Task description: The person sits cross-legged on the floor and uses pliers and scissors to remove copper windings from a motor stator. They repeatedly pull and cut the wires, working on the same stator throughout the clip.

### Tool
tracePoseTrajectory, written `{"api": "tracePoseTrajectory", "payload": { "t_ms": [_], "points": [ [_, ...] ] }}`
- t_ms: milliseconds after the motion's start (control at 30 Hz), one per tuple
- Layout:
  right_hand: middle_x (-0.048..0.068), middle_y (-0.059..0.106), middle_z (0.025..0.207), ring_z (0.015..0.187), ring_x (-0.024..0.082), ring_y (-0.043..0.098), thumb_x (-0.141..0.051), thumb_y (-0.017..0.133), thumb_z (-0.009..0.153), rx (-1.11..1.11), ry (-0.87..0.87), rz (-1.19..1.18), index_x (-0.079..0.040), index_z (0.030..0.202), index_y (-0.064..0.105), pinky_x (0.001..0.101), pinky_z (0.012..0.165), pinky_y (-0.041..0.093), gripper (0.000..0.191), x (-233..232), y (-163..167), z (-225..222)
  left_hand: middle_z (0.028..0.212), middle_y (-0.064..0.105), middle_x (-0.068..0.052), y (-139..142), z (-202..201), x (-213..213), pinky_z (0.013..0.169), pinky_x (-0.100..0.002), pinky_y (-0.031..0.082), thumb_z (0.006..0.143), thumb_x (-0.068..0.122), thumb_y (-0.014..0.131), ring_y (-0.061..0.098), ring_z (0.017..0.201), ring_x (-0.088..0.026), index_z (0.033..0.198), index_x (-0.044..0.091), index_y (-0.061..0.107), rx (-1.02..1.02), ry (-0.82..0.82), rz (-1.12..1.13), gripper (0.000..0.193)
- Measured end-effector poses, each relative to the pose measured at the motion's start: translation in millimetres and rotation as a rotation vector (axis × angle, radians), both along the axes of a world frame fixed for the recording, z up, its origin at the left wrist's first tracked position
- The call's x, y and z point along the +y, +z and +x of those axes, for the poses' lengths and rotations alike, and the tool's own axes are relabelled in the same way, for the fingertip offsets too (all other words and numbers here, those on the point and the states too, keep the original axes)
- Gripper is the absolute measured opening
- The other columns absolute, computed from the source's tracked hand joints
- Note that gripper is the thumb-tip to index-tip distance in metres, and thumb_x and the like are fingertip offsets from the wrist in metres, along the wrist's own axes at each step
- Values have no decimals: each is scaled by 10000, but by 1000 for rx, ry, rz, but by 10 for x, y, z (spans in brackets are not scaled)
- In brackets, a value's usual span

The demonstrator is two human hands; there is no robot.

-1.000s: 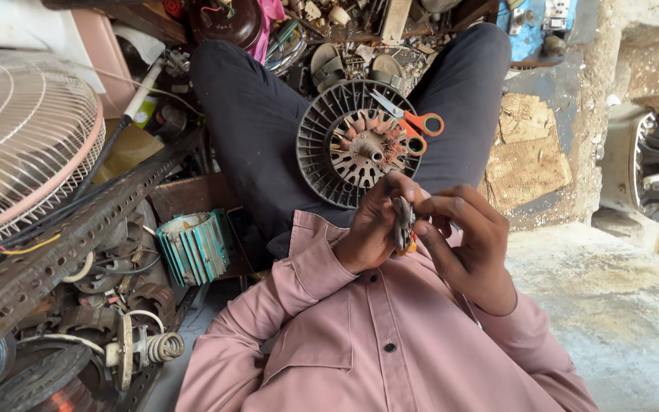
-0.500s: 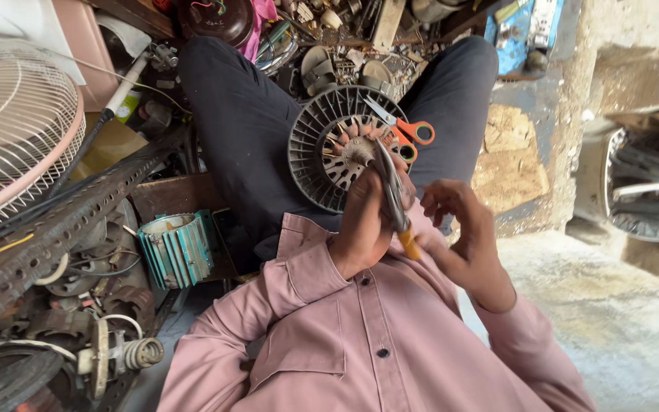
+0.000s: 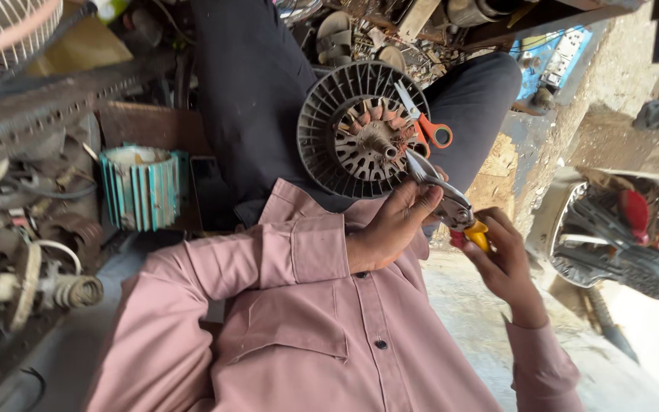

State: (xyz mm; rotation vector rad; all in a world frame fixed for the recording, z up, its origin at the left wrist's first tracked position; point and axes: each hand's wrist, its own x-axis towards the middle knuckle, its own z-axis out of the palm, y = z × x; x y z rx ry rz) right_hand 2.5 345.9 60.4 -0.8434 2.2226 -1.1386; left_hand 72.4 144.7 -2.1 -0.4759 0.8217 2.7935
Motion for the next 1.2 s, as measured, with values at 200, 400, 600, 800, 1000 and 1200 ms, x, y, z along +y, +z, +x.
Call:
{"api": "tracePoseTrajectory", "payload": {
  "t_ms": [200,400,600,800,1000,1200],
  "points": [
    [52,610,715,572,132,550,-176,767,877,-71,-31,283,-16,942,663,307,536,417,201,224,35,-130,1307,548,-37,-115,-18,118,1085,-424,441,1024,372,541,511,1294,-152,1377,147,457,-248,-189,66,427],
    [31,623,620,515,93,606,-216,767,895,-51,-46,304,-28,938,685,287,494,436,209,338,-56,-231,1261,590,-62,27,-42,-62,1029,-394,473,955,248,693,563,1195,-178,1337,63,477,-225,-290,62,476],
    [68,642,649,488,131,575,-219,779,862,-23,19,332,-5,993,699,304,486,419,263,308,-47,-340,1023,627,-72,514,52,-724,706,-275,596,947,227,719,675,868,-137,1391,152,495,20,-421,-179,503],
    [72,658,702,550,116,627,-200,766,894,-10,59,268,-8,1011,679,290,515,453,241,151,-8,-369,1013,704,-78,437,-329,-1502,688,-312,616,976,604,579,707,930,-171,1234,128,677,528,65,-1281,550],
    [65,656,620,469,123,564,-200,772,884,-82,2,384,-13,999,704,299,467,403,230,136,-22,-326,1456,621,-213,101,-689,-1597,1215,-590,372,965,833,330,530,1429,-408,1449,40,580,828,-86,-1612,962],
    [62,639,645,483,120,494,-190,781,864,-105,7,426,2,1022,689,307,464,376,265,220,-64,-250,1308,705,-194,-29,-830,-1640,1153,-509,495,977,869,362,672,1268,-377,1401,7,594,896,-107,-1459,989]
  ]
}}
